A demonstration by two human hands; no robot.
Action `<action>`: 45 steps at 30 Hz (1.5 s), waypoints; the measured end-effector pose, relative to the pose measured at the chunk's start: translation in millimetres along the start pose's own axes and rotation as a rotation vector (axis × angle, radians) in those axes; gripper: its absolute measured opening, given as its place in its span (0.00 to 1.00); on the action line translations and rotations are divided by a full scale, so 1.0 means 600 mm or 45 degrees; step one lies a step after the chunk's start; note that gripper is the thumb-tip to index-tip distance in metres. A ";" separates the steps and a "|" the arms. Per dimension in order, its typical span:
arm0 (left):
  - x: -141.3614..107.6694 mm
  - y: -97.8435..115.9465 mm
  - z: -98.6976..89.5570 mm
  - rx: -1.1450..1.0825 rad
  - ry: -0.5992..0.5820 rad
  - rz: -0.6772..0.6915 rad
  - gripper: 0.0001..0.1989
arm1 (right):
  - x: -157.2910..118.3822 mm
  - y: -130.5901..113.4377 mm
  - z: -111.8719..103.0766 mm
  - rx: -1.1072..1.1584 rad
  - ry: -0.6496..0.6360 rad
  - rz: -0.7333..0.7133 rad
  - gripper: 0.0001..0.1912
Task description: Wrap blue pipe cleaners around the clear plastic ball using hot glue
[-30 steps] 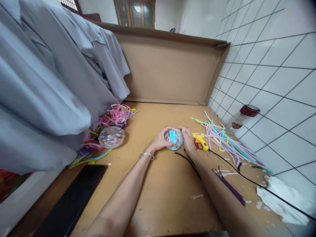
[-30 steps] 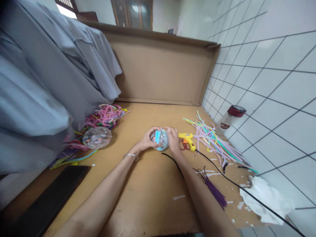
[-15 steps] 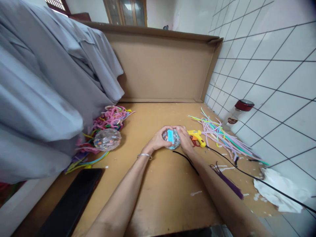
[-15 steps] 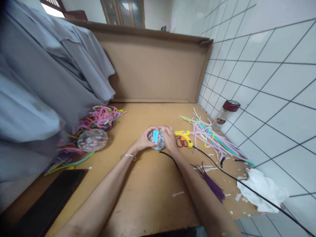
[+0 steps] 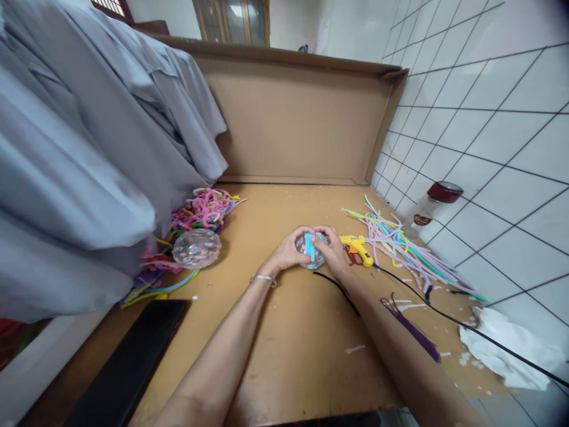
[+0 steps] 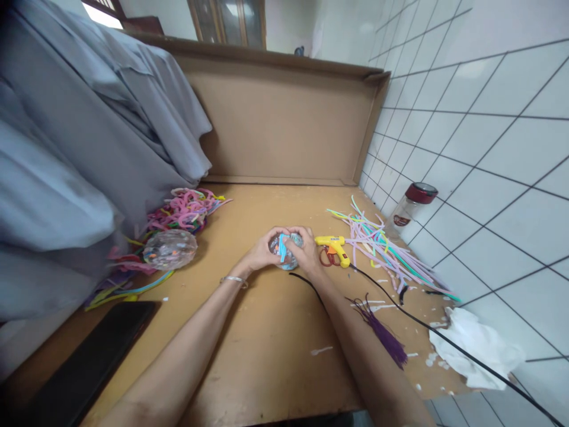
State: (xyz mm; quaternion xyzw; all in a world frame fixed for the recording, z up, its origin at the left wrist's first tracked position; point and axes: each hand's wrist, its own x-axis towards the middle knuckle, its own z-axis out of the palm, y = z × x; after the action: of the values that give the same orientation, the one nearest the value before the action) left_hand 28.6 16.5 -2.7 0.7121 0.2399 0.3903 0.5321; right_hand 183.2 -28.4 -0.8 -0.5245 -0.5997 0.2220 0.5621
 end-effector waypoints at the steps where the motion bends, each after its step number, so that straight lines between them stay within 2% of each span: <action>1: 0.000 0.002 0.001 -0.011 -0.004 -0.002 0.31 | 0.000 -0.001 -0.001 -0.008 -0.008 0.003 0.13; 8: -0.002 0.011 0.004 -0.020 0.013 -0.051 0.31 | 0.003 0.003 -0.003 0.042 -0.056 0.052 0.15; 15: 0.000 0.001 -0.001 -0.002 0.001 -0.027 0.31 | 0.010 0.015 0.000 0.272 -0.097 0.169 0.17; 21: 0.000 -0.002 -0.001 -0.009 0.003 -0.030 0.32 | 0.009 0.012 0.002 0.355 -0.120 0.229 0.17; 26: -0.001 0.002 0.001 -0.045 -0.003 -0.032 0.31 | 0.008 0.003 0.007 0.444 -0.076 0.256 0.16; 36: 0.000 -0.002 0.002 -0.023 -0.015 0.006 0.31 | 0.009 -0.014 0.009 0.699 0.022 0.481 0.16; 45: 0.000 -0.010 -0.001 0.013 -0.005 0.048 0.32 | 0.009 -0.019 0.010 0.728 0.041 0.507 0.16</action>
State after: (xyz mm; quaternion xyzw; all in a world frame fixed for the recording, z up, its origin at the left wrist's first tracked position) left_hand 28.6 18.8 -8.5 0.7200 0.2272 0.3976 0.5215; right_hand 174.7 -25.8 9.6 -0.4561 -0.3901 0.4779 0.6413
